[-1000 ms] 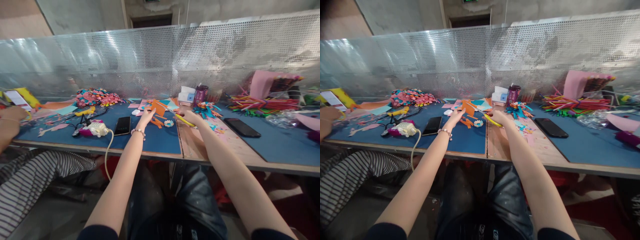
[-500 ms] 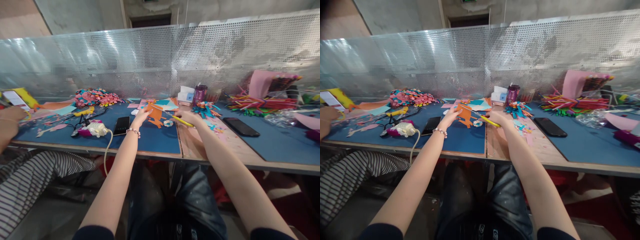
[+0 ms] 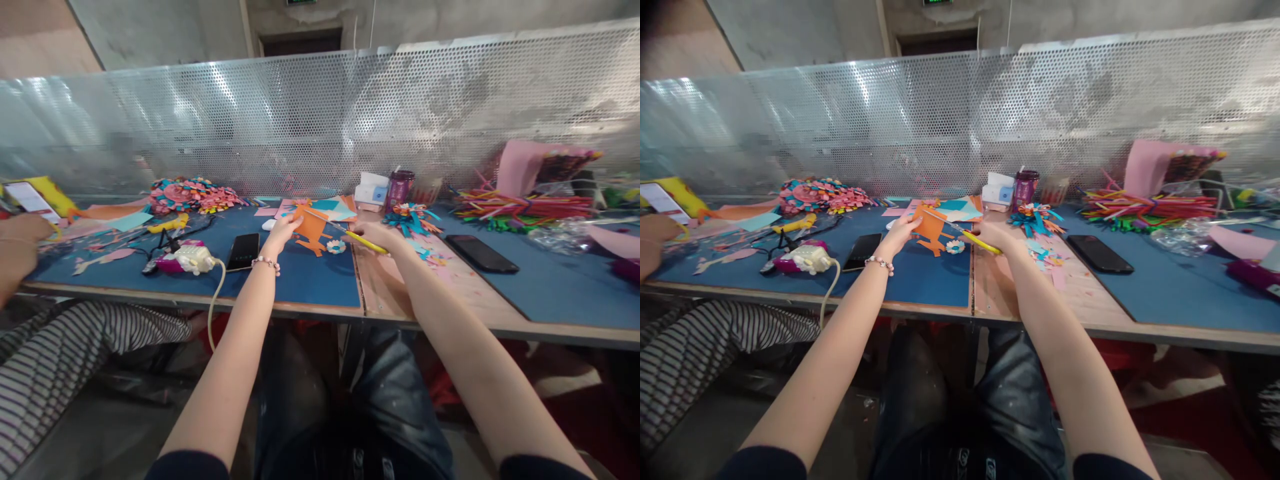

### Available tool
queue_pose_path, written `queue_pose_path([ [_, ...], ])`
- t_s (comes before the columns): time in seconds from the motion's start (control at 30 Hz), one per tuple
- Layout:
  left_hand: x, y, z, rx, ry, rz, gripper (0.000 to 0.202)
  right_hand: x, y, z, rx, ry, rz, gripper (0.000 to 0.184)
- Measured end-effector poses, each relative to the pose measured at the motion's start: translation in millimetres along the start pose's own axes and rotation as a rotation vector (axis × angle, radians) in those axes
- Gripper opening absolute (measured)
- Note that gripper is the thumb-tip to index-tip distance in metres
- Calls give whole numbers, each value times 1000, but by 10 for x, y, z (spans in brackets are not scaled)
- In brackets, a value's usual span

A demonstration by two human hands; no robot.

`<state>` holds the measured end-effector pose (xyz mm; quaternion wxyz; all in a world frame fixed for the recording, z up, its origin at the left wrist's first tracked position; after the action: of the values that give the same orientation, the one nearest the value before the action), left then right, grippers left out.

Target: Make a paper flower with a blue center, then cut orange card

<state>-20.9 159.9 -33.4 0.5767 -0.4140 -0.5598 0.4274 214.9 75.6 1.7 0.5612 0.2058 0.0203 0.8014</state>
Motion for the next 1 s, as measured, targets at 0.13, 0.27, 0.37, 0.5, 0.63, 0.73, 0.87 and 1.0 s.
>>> queue_pose_path([
  [0.13,13,7,15,-9,-11,8,32,7,-47,-32,-22,9,-12,59],
  [0.27,15,8,25,-9,-16,11,32,10,7,-21,-51,10,17,60],
  [0.37,17,7,26,-5,-13,11,32,6,94,8,-98,23,58,63],
  [0.5,20,7,36,-5,-18,13,30,27,120,-1,-110,47,90,69],
  [0.63,23,13,46,-9,-21,17,31,71,54,-50,-137,60,99,73],
  [0.73,30,27,37,-11,-7,20,30,88,39,-75,-149,67,108,74],
  [0.87,37,44,13,-15,17,20,31,92,66,-85,-146,69,118,75],
  [1.0,38,54,-8,-25,38,16,33,90,80,-98,-141,84,123,76],
])
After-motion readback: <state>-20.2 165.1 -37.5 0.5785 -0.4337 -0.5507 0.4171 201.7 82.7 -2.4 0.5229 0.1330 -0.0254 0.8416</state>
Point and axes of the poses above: each hand's wrist, its own x-axis towards the middle knuckle, its own z-axis out of the back of the hand, y = z × x, the point moved 8 cm from there along x, towards the middle knuckle, and after that the axes turned 10 degrees about -y, right-handed, at the moved point
